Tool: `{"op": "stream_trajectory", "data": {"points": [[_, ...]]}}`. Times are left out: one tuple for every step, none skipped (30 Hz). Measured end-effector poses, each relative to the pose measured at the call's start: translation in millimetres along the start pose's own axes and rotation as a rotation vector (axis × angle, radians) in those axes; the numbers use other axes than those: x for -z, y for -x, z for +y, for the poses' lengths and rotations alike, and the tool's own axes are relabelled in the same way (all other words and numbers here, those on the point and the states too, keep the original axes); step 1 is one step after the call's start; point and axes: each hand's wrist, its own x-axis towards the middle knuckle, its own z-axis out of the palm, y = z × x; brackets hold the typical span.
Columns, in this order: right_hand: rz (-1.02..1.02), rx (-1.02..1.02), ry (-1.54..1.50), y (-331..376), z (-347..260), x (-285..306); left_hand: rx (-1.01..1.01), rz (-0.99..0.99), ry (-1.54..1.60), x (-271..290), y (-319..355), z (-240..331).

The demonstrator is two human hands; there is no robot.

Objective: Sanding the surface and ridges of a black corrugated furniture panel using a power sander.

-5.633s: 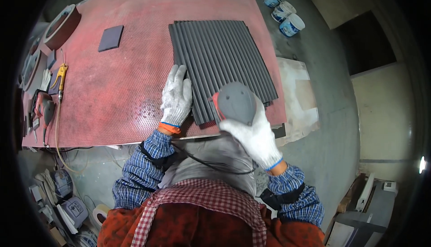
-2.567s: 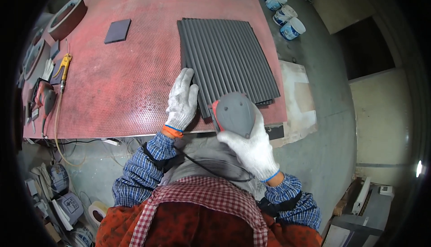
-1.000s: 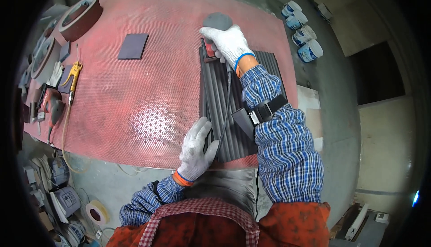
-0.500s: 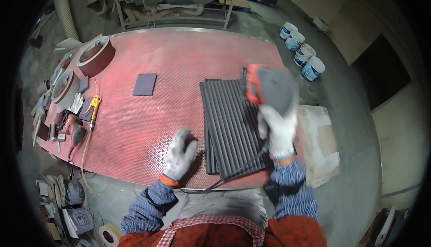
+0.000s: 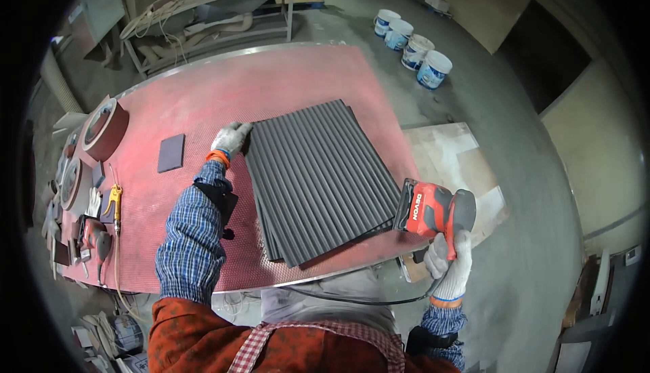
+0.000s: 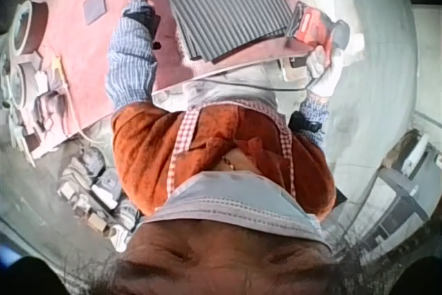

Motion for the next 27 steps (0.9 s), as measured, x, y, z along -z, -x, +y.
{"op": "stream_trajectory", "data": {"points": [[0.036,0.01,0.018,1,-2,1,0.126,0.047,0.216,-4,-5,-12],[0.069,0.016,0.036,1,-3,2,0.127,0.012,0.379,-4,-6,-28],[0.091,0.021,0.036,0,-3,3,0.128,0.014,0.438,-8,-5,-24],[0.117,0.039,0.075,-1,-3,3,0.14,0.032,0.49,-8,5,-29],[0.139,0.054,0.114,-3,-2,4,0.147,0.03,0.48,-7,15,-33],[0.129,0.037,0.106,-5,1,8,0.176,0.131,0.567,-1,28,-48],[0.126,0.055,0.112,-8,3,15,0.198,0.224,0.658,2,40,-57],[0.12,0.071,0.117,-11,5,21,0.207,0.232,0.65,8,54,-68],[0.119,0.06,0.115,-13,6,28,0.247,0.329,0.626,14,72,-75],[0.131,0.056,0.111,-15,6,32,0.284,0.428,0.6,20,91,-79],[0.141,0.052,0.108,-17,6,35,0.313,0.493,0.595,25,114,-82],[0.137,0.045,0.104,-17,5,33,0.337,0.557,0.59,30,140,-82],[0.124,0.042,0.113,-18,5,28,0.417,0.589,0.679,34,169,-79],[0.117,0.047,0.128,-17,4,23,0.494,0.611,0.775,32,196,-68],[0.117,0.045,0.124,-18,4,21,0.518,0.543,0.795,33,224,-47],[0.156,0.057,0.122,-19,4,18,0.545,0.483,0.812,34,255,-26],[0.192,0.073,0.122,-19,4,17,0.542,0.421,0.903,26,281,-14],[0.184,0.066,0.121,-20,4,21,0.539,0.36,0.993,17,305,-1],[0.119,0.051,0.119,-22,4,29,0.569,0.248,1.024,4,325,15],[0.048,0.03,0.116,-22,4,35,0.601,0.145,1.052,-6,347,35],[0.041,0.024,0.117,-23,5,38,0.619,0.006,1.049,-14,362,64],[0.032,0.028,0.129,-23,5,41,0.635,-0.134,1.044,-17,373,89],[0.023,0.035,0.141,-23,4,42,0.613,-0.329,1.042,-18,378,104],[0.02,0.034,0.14,-23,3,42,0.586,-0.525,1.032,-17,379,112],[0.016,0.027,0.166,-21,1,41,0.552,-0.667,0.972,-12,378,116],[0.013,0.021,0.193,-19,-1,39,0.415,-0.53,0.932,-2,377,117],[0.019,0.03,0.198,-17,-4,38,0.273,-0.402,0.893,5,371,112]]}}
